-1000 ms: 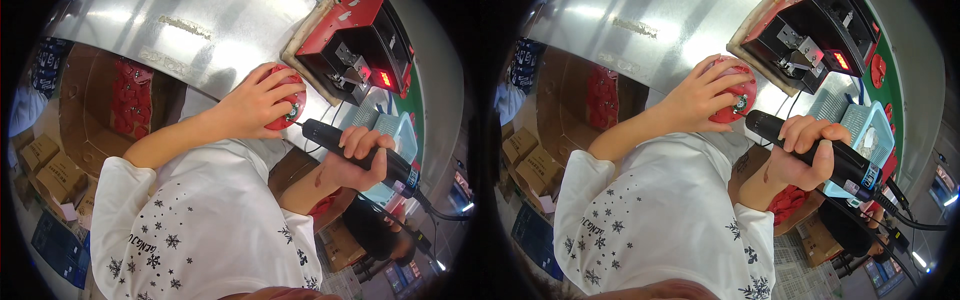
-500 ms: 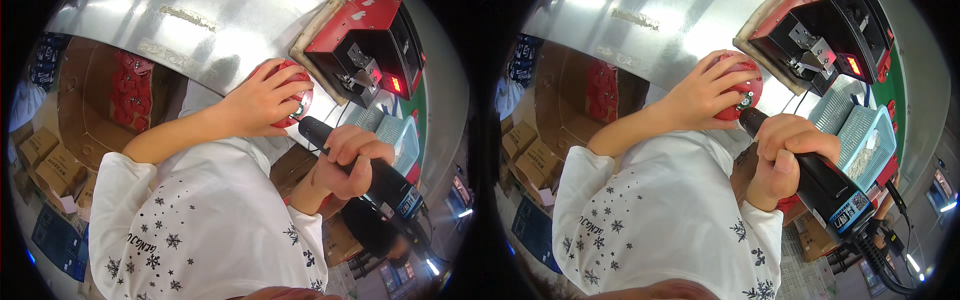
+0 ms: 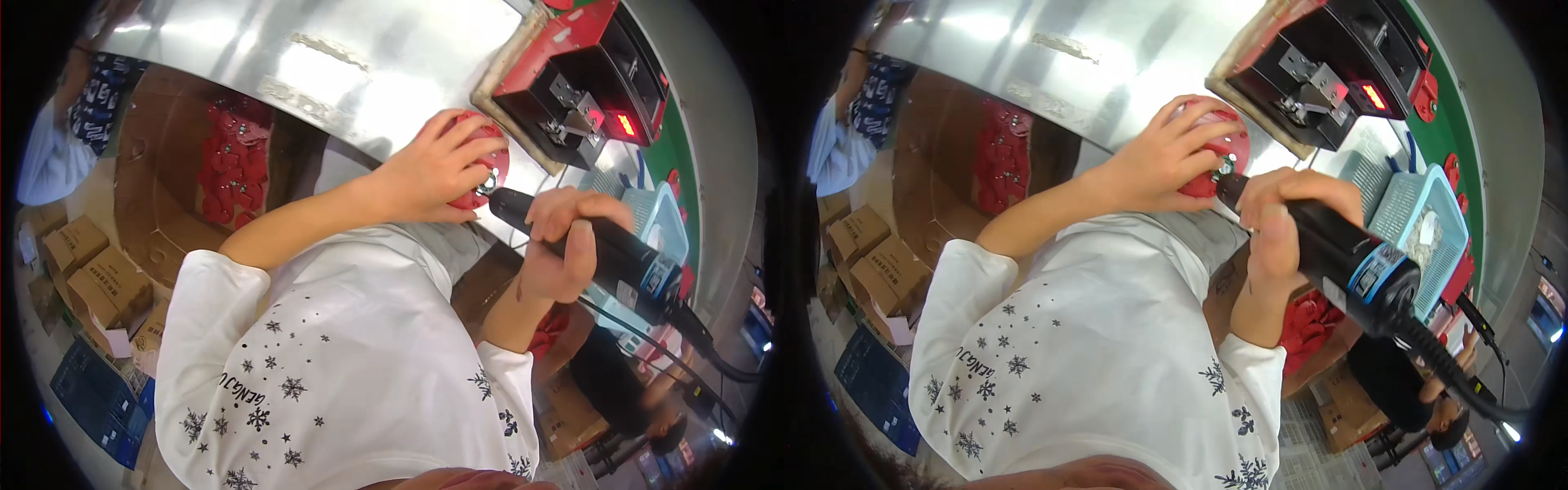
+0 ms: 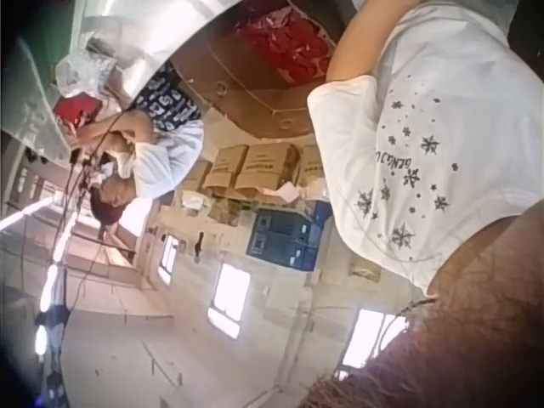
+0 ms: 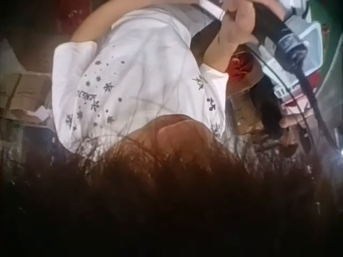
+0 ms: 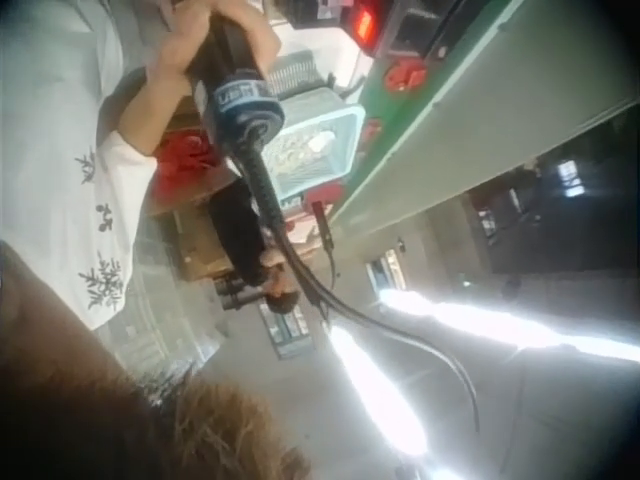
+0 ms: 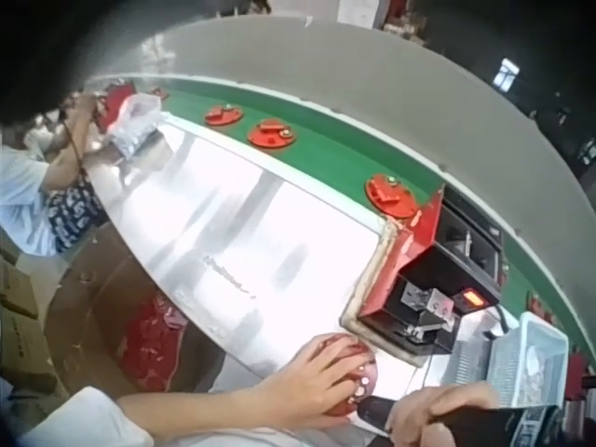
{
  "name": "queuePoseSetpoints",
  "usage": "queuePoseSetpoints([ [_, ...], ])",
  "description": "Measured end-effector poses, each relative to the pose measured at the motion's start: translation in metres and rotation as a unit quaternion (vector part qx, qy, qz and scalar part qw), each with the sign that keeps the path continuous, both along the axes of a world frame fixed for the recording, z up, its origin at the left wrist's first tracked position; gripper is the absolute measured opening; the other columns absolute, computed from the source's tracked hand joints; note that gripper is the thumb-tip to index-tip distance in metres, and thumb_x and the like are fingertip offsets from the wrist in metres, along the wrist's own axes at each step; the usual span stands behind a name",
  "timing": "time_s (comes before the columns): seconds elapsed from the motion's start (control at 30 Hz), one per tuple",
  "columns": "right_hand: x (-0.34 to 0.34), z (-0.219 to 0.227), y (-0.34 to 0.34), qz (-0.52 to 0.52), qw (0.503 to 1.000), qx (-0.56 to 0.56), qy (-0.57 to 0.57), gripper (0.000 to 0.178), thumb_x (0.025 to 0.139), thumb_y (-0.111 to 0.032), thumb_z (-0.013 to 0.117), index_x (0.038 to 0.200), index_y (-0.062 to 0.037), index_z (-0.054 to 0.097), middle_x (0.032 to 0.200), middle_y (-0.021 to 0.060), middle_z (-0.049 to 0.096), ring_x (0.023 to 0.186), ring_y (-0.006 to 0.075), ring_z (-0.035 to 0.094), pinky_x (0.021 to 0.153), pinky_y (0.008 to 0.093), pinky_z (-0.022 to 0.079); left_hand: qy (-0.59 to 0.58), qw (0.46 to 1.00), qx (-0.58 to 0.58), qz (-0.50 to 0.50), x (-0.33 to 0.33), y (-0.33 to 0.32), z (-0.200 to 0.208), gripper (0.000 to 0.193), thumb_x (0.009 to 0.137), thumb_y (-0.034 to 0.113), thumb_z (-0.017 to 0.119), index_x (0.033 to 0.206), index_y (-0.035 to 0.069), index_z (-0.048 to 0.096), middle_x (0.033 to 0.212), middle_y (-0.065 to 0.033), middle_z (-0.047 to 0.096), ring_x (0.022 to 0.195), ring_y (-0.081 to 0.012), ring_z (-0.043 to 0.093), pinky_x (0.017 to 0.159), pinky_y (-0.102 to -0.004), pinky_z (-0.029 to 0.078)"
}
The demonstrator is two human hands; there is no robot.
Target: Assembling electronic components by screwing them into red plastic bases using an electric screwdriver.
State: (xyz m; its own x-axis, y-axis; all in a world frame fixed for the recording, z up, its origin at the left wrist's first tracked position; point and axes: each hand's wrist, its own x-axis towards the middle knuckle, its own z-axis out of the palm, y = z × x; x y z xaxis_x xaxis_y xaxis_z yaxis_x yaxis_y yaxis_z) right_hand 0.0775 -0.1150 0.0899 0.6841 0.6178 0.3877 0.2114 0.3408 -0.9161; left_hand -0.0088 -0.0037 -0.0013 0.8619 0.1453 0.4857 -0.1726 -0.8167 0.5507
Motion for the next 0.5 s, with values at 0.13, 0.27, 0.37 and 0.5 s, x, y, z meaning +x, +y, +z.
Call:
queuePoseSetpoints([
  [0.13, 0.004, 0.027, -0.024, 0.097, 0.984, 0.147, -0.002, 0.03, 0.077, -0.022, 0.059, 0.092, -0.0012, 0.043, 0.059, 0.0078, 0.05, 0.048, 0.0179, 0.048, 0.044, 0.0305, 0.042, 0.012, 1.0, 0.005, -0.021, -0.012, 0.002, 0.01, 0.04, 0.056, 0.028, 0.077, 0.08, 0.007, 0.054, 0.123, -0.0127, 0.047, 0.116, -0.0349, 0.041, 0.095, -0.0508, 0.031],
  [0.27, 0.012, 0.025, -0.029, 0.049, 0.992, 0.112, -0.007, 0.025, 0.076, -0.02, 0.053, 0.09, -0.0008, 0.044, 0.057, 0.0067, 0.045, 0.044, 0.0143, 0.041, 0.044, 0.0281, 0.038, 0.006, 0.993, -0.01, 0.12, -0.077, 0.024, 0.026, 0.045, 0.053, 0.024, 0.079, 0.088, 0.008, 0.055, 0.122, -0.014, 0.048, 0.115, -0.0377, 0.043, 0.094, -0.0498, 0.031],
  [0.37, 0.011, 0.002, -0.024, -0.092, 0.995, -0.028, -0.003, 0.018, 0.073, -0.009, 0.048, 0.088, 0.0006, 0.045, 0.057, 0.0069, 0.043, 0.043, 0.0131, 0.04, 0.044, 0.0264, 0.036, 0.011, 0.955, 0.022, 0.296, -0.141, 0.049, 0.029, 0.047, 0.054, 0.02, 0.079, 0.094, 0.008, 0.056, 0.124, -0.0151, 0.048, 0.117, -0.039, 0.041, 0.096, -0.0508, 0.03],
  [0.5, 0.017, -0.01, -0.027, -0.087, 0.996, 0.003, 0.022, 0.019, 0.071, -0.003, 0.049, 0.089, 0.0003, 0.045, 0.054, 0.0062, 0.042, 0.042, 0.0134, 0.04, 0.043, 0.0257, 0.037, 0.098, 0.862, 0.095, 0.488, -0.201, 0.078, -0.008, 0.055, 0.06, 0.028, 0.079, 0.101, 0.006, 0.052, 0.126, -0.0164, 0.044, 0.122, -0.0399, 0.033, 0.101, -0.0491, 0.024],
])
